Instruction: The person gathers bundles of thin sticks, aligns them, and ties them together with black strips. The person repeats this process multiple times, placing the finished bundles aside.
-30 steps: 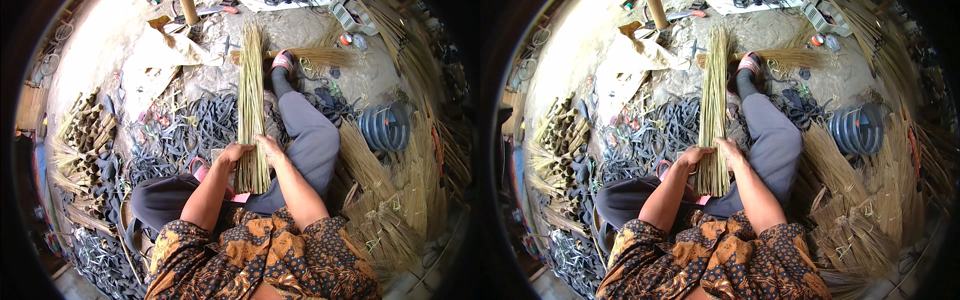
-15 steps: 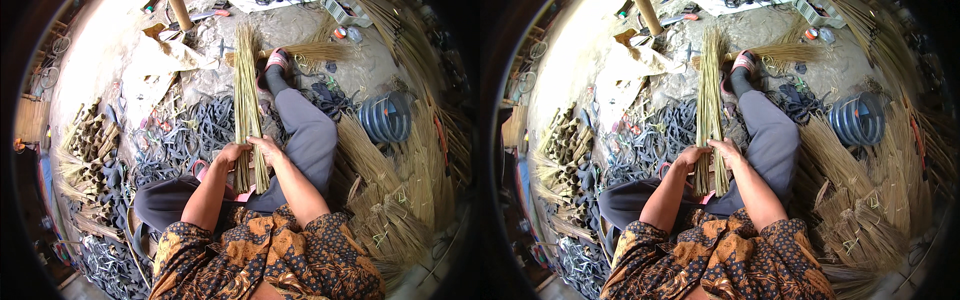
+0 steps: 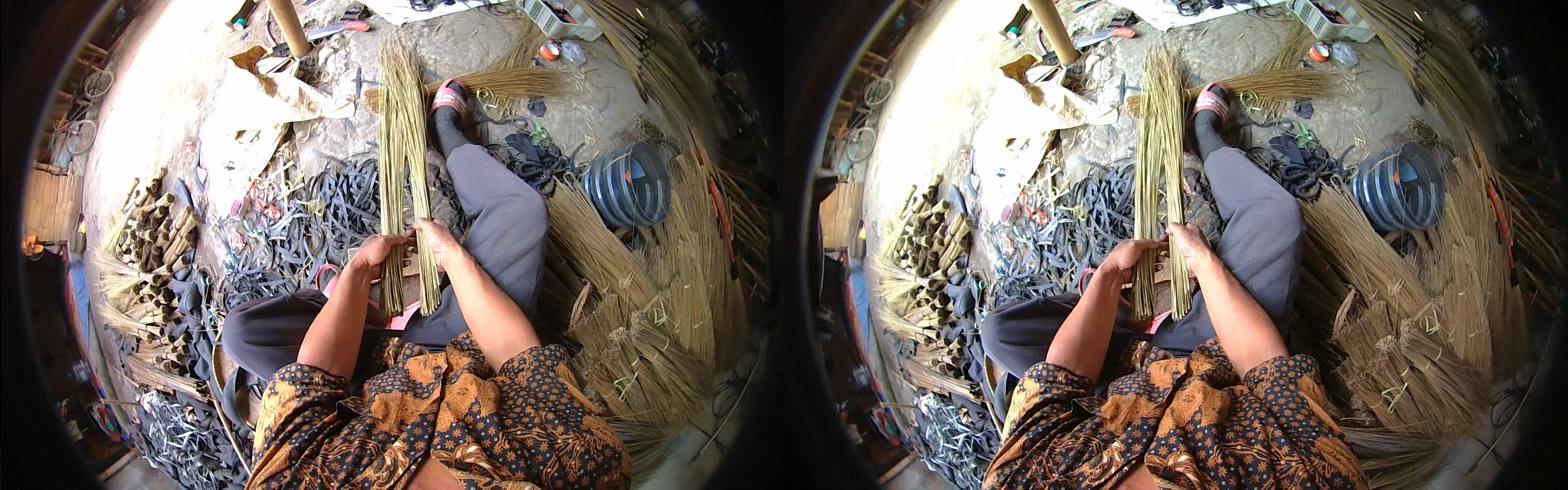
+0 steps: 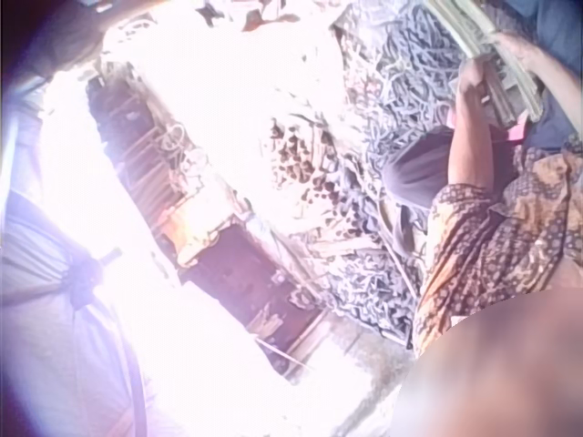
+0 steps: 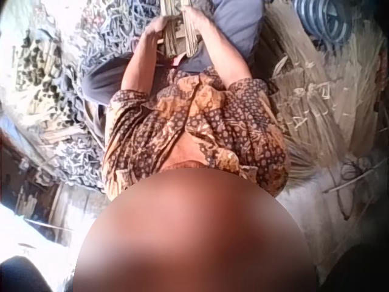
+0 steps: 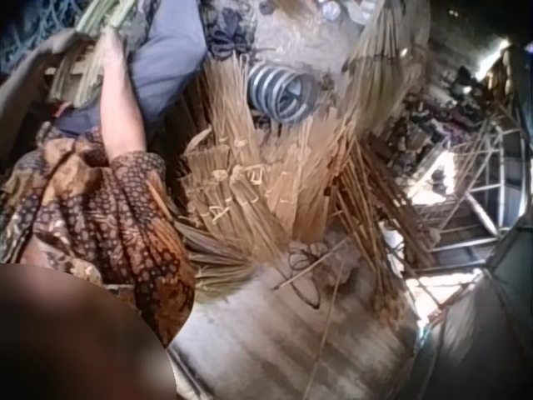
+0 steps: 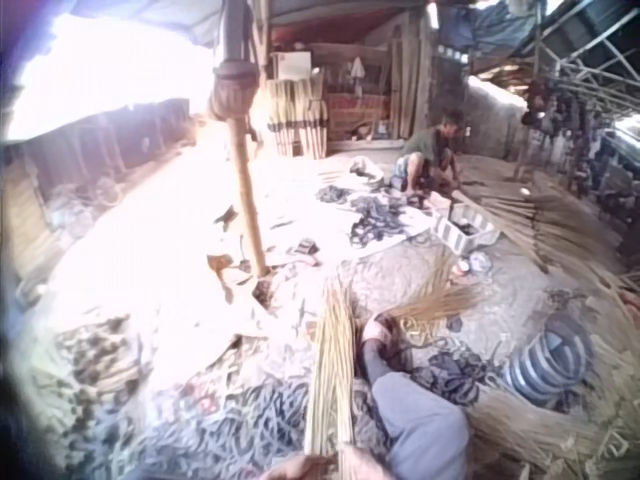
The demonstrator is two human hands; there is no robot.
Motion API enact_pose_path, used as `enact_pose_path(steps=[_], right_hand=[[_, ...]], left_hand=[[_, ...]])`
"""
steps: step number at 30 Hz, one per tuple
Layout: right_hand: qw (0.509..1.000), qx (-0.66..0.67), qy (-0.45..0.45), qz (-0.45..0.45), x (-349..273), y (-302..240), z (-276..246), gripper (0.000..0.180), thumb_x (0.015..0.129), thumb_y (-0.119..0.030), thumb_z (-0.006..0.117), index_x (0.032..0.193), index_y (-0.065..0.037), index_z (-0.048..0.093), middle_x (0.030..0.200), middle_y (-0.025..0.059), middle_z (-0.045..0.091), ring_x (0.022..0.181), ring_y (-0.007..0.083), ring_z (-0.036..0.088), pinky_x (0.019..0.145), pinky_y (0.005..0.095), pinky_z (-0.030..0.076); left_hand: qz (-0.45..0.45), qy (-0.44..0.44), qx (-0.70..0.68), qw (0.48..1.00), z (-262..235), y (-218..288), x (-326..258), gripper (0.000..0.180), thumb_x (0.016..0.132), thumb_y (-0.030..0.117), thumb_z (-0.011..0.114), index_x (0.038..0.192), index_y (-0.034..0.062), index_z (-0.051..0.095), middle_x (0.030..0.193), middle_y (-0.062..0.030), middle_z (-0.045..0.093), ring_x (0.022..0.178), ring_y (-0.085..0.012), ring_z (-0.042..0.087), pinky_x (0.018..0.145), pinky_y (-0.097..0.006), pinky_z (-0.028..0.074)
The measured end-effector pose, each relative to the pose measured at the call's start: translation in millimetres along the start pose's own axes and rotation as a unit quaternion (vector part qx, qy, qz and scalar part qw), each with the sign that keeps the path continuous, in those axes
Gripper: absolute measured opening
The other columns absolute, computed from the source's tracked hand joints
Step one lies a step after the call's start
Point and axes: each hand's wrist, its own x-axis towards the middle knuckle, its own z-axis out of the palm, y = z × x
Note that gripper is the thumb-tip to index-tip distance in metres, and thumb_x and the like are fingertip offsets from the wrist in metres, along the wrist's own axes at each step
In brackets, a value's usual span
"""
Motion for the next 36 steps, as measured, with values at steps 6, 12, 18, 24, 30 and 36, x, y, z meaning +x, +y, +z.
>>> enact_pose_path(steps=[6, 12, 18, 24, 30, 36], right_hand=[[0.998, 0.013, -0.037, -0.043, -74.7, -67.7, 26.3, 0.016, 0.099, -0.02, 0.07, 0.089, -0.01, 0.061, 0.066, -0.0038, 0.055, 0.05, 0.0074, 0.054, 0.043, 0.0254, 0.046], [0.947, -0.111, -0.006, -0.302, -188.6, -167.9, -47.6, 0.023, 0.099, -0.025, 0.073, 0.105, -0.01, 0.057, 0.069, -0.0052, 0.052, 0.049, 0.0038, 0.046, 0.042, 0.0214, 0.04], [0.769, -0.354, 0.404, -0.345, -172.1, -175.1, -183.4, 0.037, 0.099, -0.032, 0.068, 0.117, -0.001, 0.06, 0.095, 0.0202, 0.062, 0.086, 0.0343, 0.059, 0.072, 0.0415, 0.048], [0.743, -0.501, 0.44, -0.052, -104.5, -72.7, -273.0, 0.046, 0.095, -0.036, 0.071, 0.128, -0.004, 0.066, 0.118, 0.0285, 0.07, 0.117, 0.0449, 0.066, 0.099, 0.0531, 0.052], [0.678, -0.527, 0.492, -0.142, -132.1, -100.8, -233.6, 0.093, 0.092, -0.05, 0.074, 0.157, 0.001, 0.032, 0.147, 0.0328, 0.052, 0.134, 0.0467, 0.054, 0.108, 0.0525, 0.047], [0.83, -0.186, 0.066, -0.521, -207.2, -199.1, -70.7, 0.102, 0.094, -0.05, 0.076, 0.162, 0.004, 0.021, 0.149, 0.0347, 0.047, 0.143, 0.0397, 0.048, 0.113, 0.0454, 0.044]], left_hand=[[0.028, 0.051, 0.046, 0.997, -4.4, -3.9, 1.8, 0.021, 0.097, 0.023, 0.074, 0.089, 0.0092, 0.06, 0.067, 0.0004, 0.054, 0.054, -0.0141, 0.054, 0.049, -0.032, 0.047], [0.089, 0.099, 0.107, 0.985, 6.3, -0.3, -5.7, 0.025, 0.096, 0.024, 0.073, 0.084, 0.0111, 0.056, 0.064, 0.0011, 0.051, 0.051, -0.0141, 0.05, 0.047, -0.033, 0.044], [0.229, 0.051, 0.142, 0.962, 26.4, 35.3, -45.6, 0.023, 0.098, 0.023, 0.072, 0.086, 0.0087, 0.058, 0.067, 0.0005, 0.055, 0.053, -0.0119, 0.052, 0.051, -0.028, 0.046], [0.3, 0.048, 0.137, 0.943, 44.1, 57.8, -99.3, 0.02, 0.098, 0.022, 0.073, 0.091, 0.0079, 0.061, 0.064, -0.0007, 0.058, 0.051, -0.0116, 0.055, 0.049, -0.027, 0.045], [0.344, 0.04, 0.212, 0.914, 63.4, 59.2, -132.3, 0.02, 0.098, 0.021, 0.072, 0.088, 0.0092, 0.06, 0.065, 0.0029, 0.057, 0.052, -0.0074, 0.055, 0.048, -0.024, 0.044], [0.303, -0.082, 0.271, 0.91, 105.5, 55.1, -131.0, 0.016, 0.095, 0.016, 0.076, 0.094, 0.0068, 0.064, 0.073, 0.0055, 0.059, 0.058, -0.0053, 0.053, 0.051, -0.024, 0.045]])
